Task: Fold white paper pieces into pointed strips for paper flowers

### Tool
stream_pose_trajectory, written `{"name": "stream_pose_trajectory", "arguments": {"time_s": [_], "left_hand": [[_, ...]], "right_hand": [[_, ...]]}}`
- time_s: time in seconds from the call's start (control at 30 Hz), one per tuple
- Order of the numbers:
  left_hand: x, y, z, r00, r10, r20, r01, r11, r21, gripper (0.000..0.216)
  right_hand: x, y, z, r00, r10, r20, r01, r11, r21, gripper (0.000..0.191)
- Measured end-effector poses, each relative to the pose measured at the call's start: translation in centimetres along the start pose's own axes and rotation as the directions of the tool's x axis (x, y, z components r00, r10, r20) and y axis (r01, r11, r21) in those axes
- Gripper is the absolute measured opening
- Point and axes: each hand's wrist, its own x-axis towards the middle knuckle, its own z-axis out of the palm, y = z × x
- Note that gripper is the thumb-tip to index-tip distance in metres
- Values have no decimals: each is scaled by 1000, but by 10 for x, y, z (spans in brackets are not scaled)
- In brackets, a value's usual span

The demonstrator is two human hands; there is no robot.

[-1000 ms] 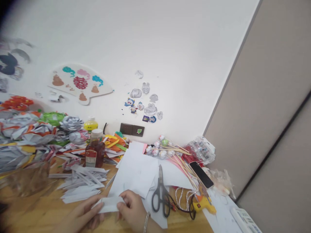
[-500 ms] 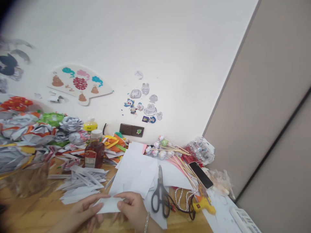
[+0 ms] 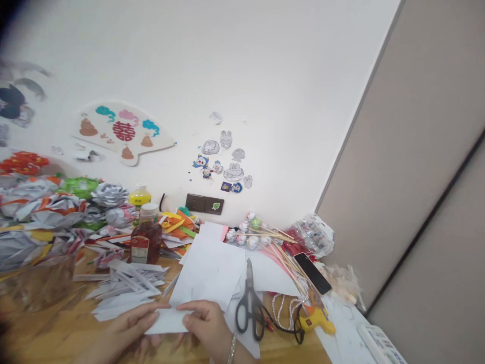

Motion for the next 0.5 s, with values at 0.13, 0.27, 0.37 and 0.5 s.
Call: {"name": "stream_pose_trajectory", "arguments": {"time_s": [0.13,0.27,0.37,0.5], "left_hand": [[1,1,-2,999,7,52,-6,1000,-7,45],[4,1,-5,998,10,69,-8,1000,-26,43],[4,0,-5,999,0,40,1,999,-35,45],[1,1,-4,1000,7,-30,-9,999,-54,41]], "right_hand": [[0,-2,-1,1000,10,6,-11,999,36,58],[0,-3,-2,1000,1,-3,-1,999,48,55],[0,0,-2,1000,-8,3,8,1000,28,52],[2,4,-2,999,-29,-16,29,1000,-8,51]]}}
